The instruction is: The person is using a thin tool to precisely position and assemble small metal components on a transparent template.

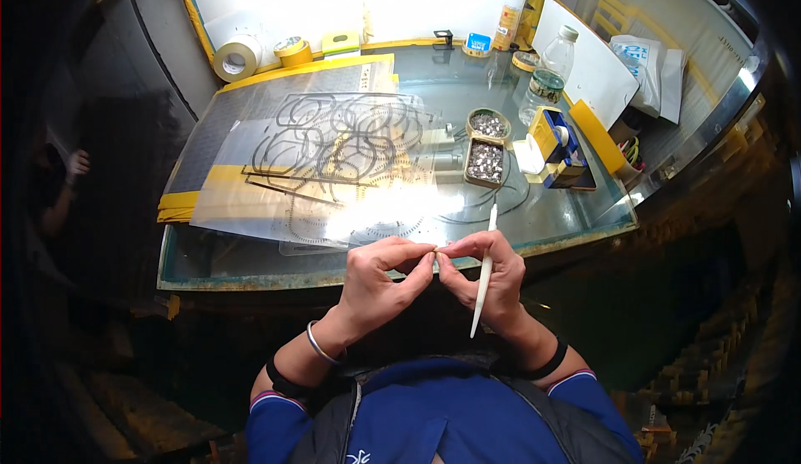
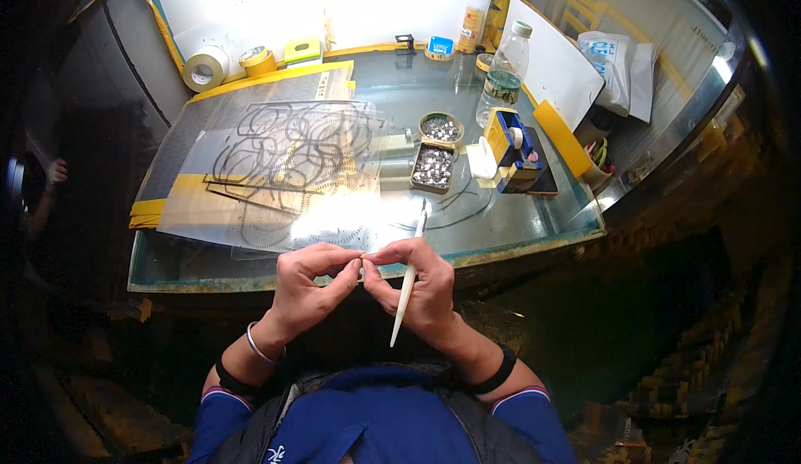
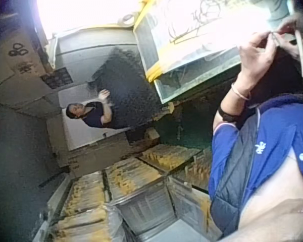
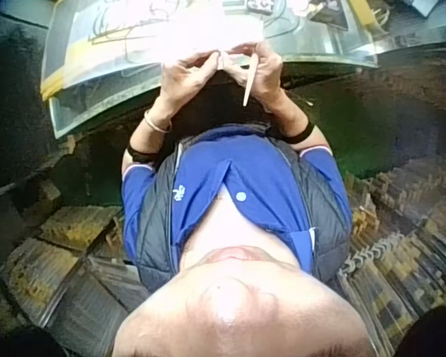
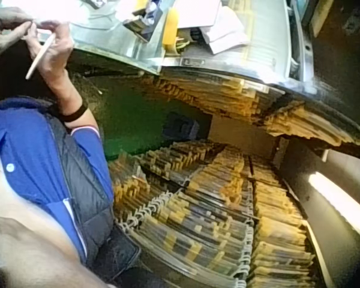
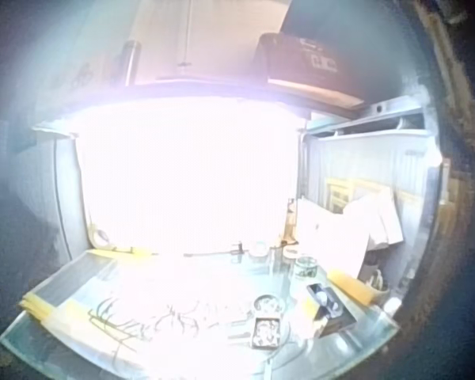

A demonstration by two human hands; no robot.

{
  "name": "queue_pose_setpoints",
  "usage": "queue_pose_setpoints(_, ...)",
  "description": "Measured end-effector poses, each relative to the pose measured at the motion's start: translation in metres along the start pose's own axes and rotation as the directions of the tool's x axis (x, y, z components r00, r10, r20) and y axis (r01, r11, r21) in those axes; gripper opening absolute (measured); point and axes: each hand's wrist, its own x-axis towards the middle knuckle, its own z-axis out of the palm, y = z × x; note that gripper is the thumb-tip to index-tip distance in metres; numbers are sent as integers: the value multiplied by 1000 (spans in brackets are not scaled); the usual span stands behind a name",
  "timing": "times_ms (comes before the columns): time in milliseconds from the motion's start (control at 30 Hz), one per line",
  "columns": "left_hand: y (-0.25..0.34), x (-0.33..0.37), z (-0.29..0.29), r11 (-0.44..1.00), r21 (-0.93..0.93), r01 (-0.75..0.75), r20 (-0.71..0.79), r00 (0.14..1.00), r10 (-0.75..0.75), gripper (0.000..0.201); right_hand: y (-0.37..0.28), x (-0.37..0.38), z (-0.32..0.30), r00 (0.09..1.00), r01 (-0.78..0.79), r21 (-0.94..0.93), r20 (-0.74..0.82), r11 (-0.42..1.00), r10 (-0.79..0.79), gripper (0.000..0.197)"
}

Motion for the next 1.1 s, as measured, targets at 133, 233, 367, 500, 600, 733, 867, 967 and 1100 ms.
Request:
queue_pose_setpoints(133, -5, 0, 0, 998, -49, 48, 11, 999, -47, 17, -1, 2, -1, 998, 66, -78, 10, 995, -65, 27)
queue_pose_setpoints(233, -7, -1, 0, 994, -82, 77, 22, 997, -75, 17, -1, 3, -1, 993, 120, -123, 5, 985, -121, 25)
queue_pose_setpoints(367, -11, -2, -1, 992, -95, 84, 29, 996, -82, 17, -2, 4, 0, 987, 160, -165, -6, 973, -163, 22)
queue_pose_setpoints(500, -13, -1, 0, 988, -106, 113, 40, 993, -109, 17, -2, 4, 0, 986, 163, -178, -3, 971, -166, 22)
queue_pose_setpoints(600, -15, -2, 0, 984, -125, 126, 44, 992, -122, 17, -2, 4, -1, 986, 162, -166, -5, 973, -165, 23)
queue_pose_setpoints(733, -13, -1, 0, 973, -178, 147, 46, 989, -141, 16, -2, 4, -1, 986, 164, -177, -9, 971, -168, 22)
queue_pose_setpoints(867, -13, -2, -4, 975, -161, 150, 41, 989, -145, 16, -3, 6, 3, 983, 183, -190, 8, 964, -185, 21)
queue_pose_setpoints(967, -4, -1, -6, 965, -111, 238, 100, 969, -227, 16, -3, 4, 0, 982, 184, -204, -4, 962, -189, 20)
queue_pose_setpoints(1100, -5, -2, -5, 969, -100, 225, 102, 971, -215, 15, -2, 3, 0, 986, 163, -195, 1, 967, -166, 21)
